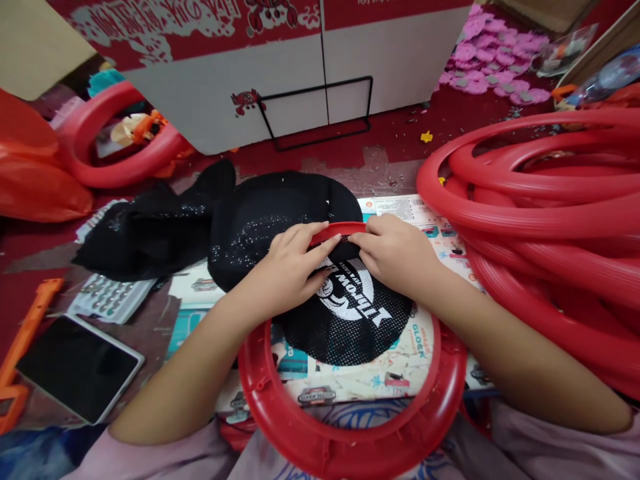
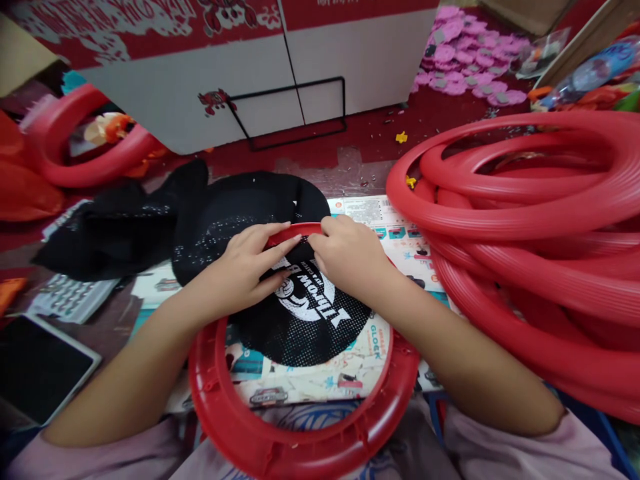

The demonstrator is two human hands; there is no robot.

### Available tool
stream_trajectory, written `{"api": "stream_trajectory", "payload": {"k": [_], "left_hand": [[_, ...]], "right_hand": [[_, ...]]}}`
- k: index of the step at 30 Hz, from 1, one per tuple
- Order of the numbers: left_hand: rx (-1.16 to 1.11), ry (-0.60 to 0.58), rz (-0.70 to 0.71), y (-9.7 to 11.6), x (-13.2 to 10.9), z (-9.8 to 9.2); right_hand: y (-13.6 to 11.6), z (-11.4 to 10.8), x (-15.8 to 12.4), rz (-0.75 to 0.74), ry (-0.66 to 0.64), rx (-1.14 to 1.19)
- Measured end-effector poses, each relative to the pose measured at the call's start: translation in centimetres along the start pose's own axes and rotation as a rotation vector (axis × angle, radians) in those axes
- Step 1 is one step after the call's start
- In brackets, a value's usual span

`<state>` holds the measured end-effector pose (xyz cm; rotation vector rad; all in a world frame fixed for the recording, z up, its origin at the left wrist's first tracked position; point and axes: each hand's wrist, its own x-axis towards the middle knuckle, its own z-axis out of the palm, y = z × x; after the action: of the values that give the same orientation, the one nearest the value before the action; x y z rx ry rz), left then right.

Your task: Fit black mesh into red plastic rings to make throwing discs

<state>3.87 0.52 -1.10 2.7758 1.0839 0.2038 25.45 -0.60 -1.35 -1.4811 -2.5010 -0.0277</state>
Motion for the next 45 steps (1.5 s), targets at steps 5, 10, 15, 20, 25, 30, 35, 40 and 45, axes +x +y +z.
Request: {"api": "stream_trajectory", "payload": {"k": [5, 10, 15, 20, 25, 30, 35, 40, 45], "left_hand": [[0.017, -0.029, -0.028, 0.2, 0.2, 0.1], [-0.071, -0.053, -0.059, 0.0, 0.0, -0.7], [-0.103, -0.115, -0.133, -1.1, -1.3, -2.9], [-0.065, -0.004, -0.197, -1.0, -1.0, -2.9], [-0.199, 0.027, -0.056, -0.6, -0.2, -1.4], [-0.191, 0.038, -0.032, -0.7, -0.4, -1.1], [-0.115, 0.014, -0.004, -0.7, -0.5, -1.2], [-0.078, 0.036, 0.014, -0.6, -0.4, -1.0], [-0.093, 0.048, 0.024, -0.6, -0.5, -1.0]], "right_hand": [[-0.4, -0.2, 0.2, 0.016, -0.066, -0.032], [-0.7, -1.1, -0.3, -0.009, -0.119, 0.023], [-1.0, -1.3, -0.7, -0.072, -0.219, 0.121], [-1.4, 0.0, -0.6, -0.199, -0.071, 0.121], [-0.8, 0.2, -0.6, -0.189, 0.091, 0.108], [-0.3, 0.4, -0.4, -0.190, 0.119, 0.107], [-0.4, 0.5, -0.2, -0.187, 0.116, 0.082], [-0.4, 0.5, -0.2, -0.188, 0.115, 0.059], [-0.4, 0.4, -0.2, -0.184, 0.124, 0.037]]}}
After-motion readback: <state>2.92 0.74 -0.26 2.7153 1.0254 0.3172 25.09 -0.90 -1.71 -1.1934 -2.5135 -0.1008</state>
